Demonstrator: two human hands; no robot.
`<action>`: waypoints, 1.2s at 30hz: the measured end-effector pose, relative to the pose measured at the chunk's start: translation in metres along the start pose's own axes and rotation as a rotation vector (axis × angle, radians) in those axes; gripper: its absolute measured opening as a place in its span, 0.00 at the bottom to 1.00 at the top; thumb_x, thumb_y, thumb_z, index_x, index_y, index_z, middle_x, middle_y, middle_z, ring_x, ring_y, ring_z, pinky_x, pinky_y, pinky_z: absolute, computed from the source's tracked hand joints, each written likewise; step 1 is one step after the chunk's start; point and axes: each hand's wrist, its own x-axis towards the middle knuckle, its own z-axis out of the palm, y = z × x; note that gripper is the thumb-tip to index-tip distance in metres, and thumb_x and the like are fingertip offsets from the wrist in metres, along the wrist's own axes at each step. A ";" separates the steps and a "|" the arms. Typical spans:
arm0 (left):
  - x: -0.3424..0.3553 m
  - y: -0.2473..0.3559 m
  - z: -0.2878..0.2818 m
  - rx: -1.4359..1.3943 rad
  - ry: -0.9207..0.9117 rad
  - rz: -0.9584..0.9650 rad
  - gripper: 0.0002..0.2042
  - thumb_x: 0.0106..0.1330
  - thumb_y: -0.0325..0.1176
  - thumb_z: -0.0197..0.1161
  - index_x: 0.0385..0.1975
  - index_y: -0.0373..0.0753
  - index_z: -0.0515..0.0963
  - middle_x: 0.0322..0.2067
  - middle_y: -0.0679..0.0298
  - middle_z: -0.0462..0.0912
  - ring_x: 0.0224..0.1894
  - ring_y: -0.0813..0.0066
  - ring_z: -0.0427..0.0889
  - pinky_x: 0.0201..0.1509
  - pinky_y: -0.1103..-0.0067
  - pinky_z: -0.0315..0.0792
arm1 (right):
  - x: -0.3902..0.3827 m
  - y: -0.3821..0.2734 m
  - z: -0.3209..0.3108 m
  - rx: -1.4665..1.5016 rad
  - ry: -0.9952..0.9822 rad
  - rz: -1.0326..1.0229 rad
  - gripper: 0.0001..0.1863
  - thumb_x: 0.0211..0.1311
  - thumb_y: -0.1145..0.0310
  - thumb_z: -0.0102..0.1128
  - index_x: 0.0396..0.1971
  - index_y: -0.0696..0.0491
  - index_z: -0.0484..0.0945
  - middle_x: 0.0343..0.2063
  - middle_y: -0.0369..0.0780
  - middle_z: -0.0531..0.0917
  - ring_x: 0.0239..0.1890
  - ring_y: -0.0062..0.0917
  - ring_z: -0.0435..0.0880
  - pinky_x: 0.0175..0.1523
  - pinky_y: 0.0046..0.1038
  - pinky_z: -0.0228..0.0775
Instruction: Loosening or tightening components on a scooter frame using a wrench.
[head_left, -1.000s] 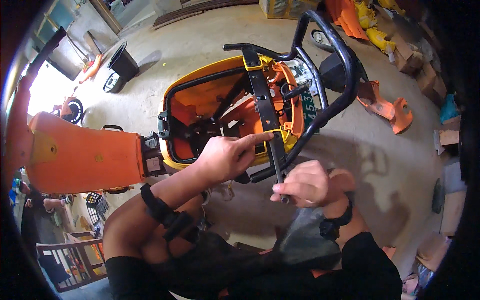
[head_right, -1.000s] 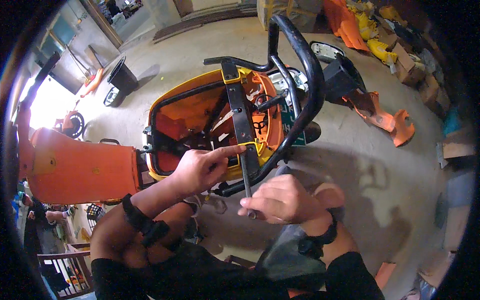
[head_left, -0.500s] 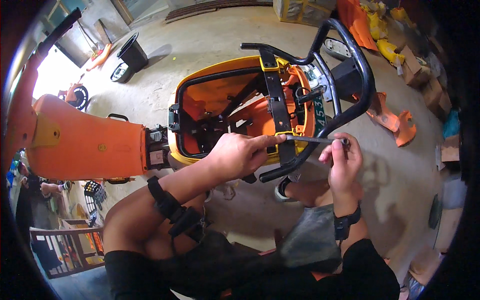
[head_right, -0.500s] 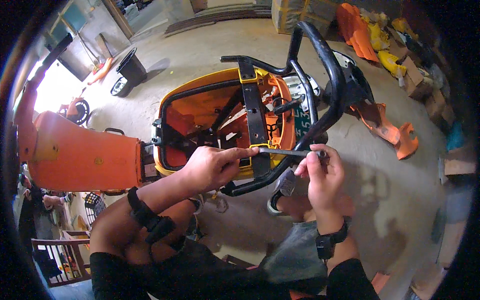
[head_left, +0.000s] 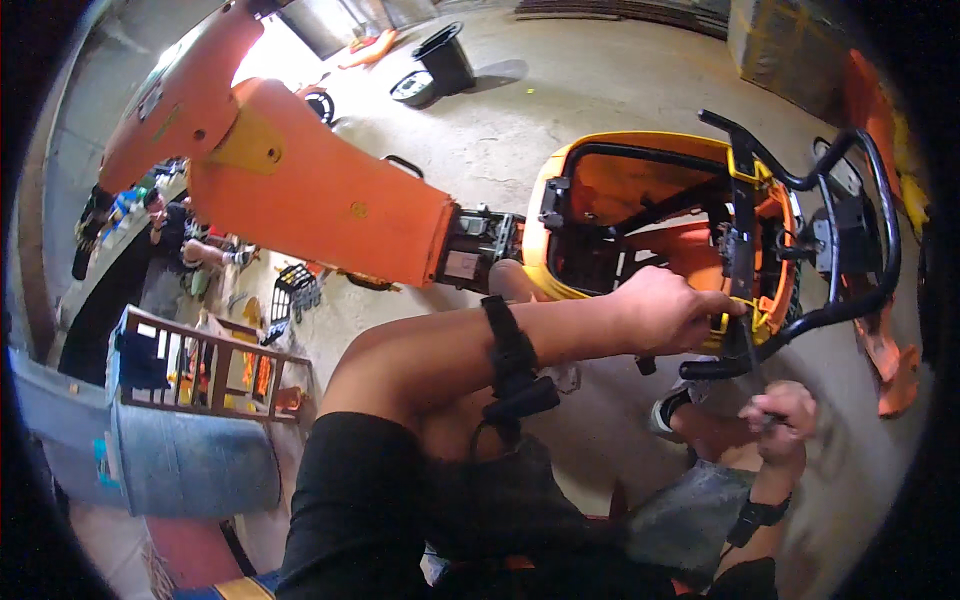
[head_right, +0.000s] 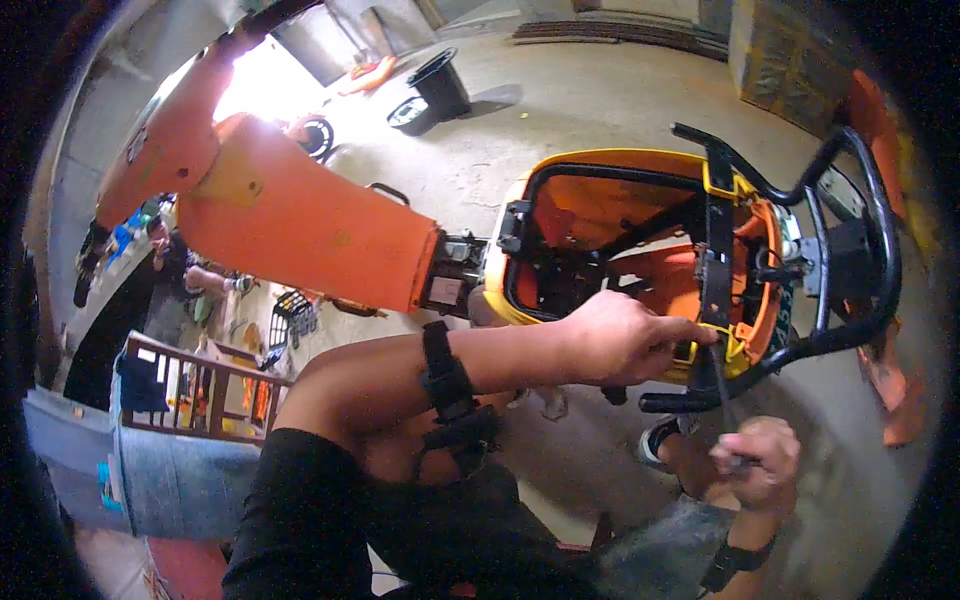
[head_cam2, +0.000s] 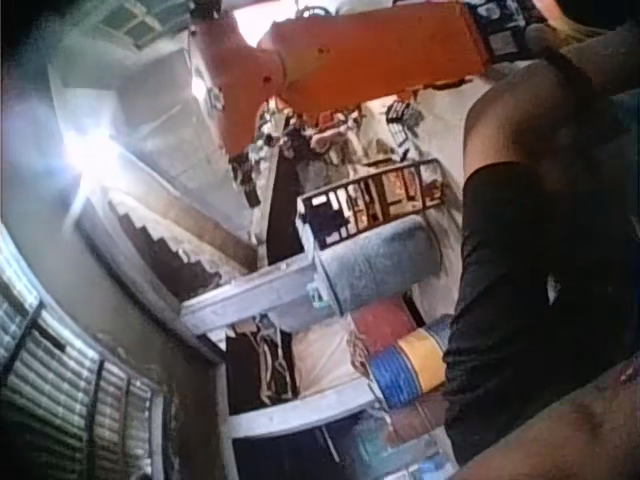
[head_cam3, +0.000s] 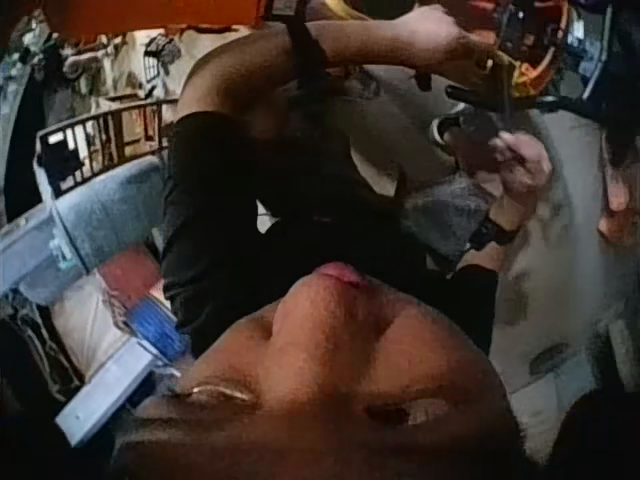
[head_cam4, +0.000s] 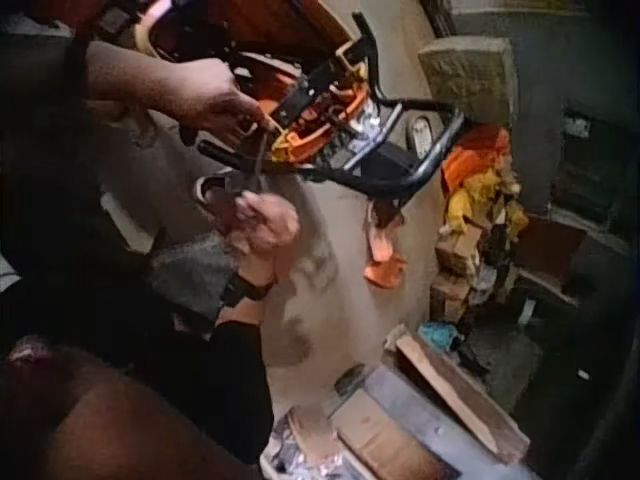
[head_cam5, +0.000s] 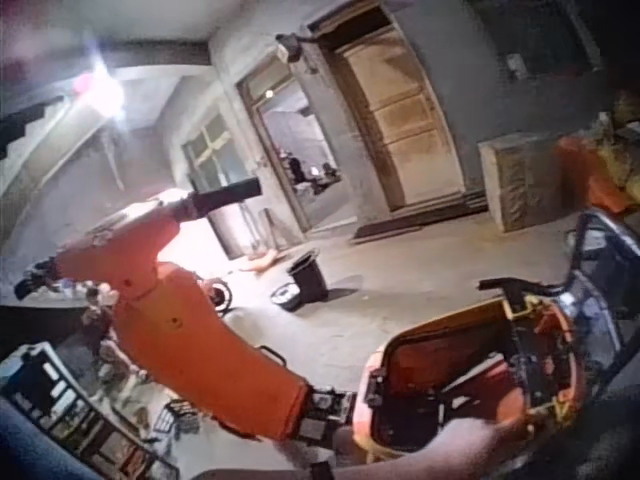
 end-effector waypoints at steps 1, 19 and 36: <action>-0.003 -0.003 0.001 -0.013 0.032 0.043 0.23 0.61 0.34 0.60 0.59 0.57 0.78 0.17 0.58 0.79 0.19 0.55 0.81 0.27 0.62 0.77 | -0.012 0.003 0.002 0.093 0.147 0.217 0.10 0.61 0.67 0.67 0.40 0.54 0.79 0.19 0.33 0.78 0.21 0.23 0.77 0.30 0.23 0.68; -0.008 -0.009 0.005 -0.002 0.058 0.063 0.22 0.60 0.33 0.59 0.57 0.55 0.80 0.16 0.58 0.78 0.18 0.55 0.80 0.26 0.63 0.77 | 0.023 -0.017 0.020 0.074 -0.178 0.033 0.09 0.53 0.70 0.67 0.36 0.49 0.81 0.19 0.31 0.83 0.24 0.26 0.81 0.35 0.31 0.73; -0.004 -0.008 -0.002 -0.099 -0.002 0.016 0.23 0.63 0.32 0.59 0.61 0.55 0.77 0.19 0.57 0.80 0.20 0.56 0.81 0.26 0.62 0.76 | 0.042 -0.039 0.032 -0.121 -0.101 -0.024 0.10 0.55 0.72 0.71 0.37 0.50 0.83 0.22 0.33 0.82 0.26 0.26 0.85 0.34 0.30 0.76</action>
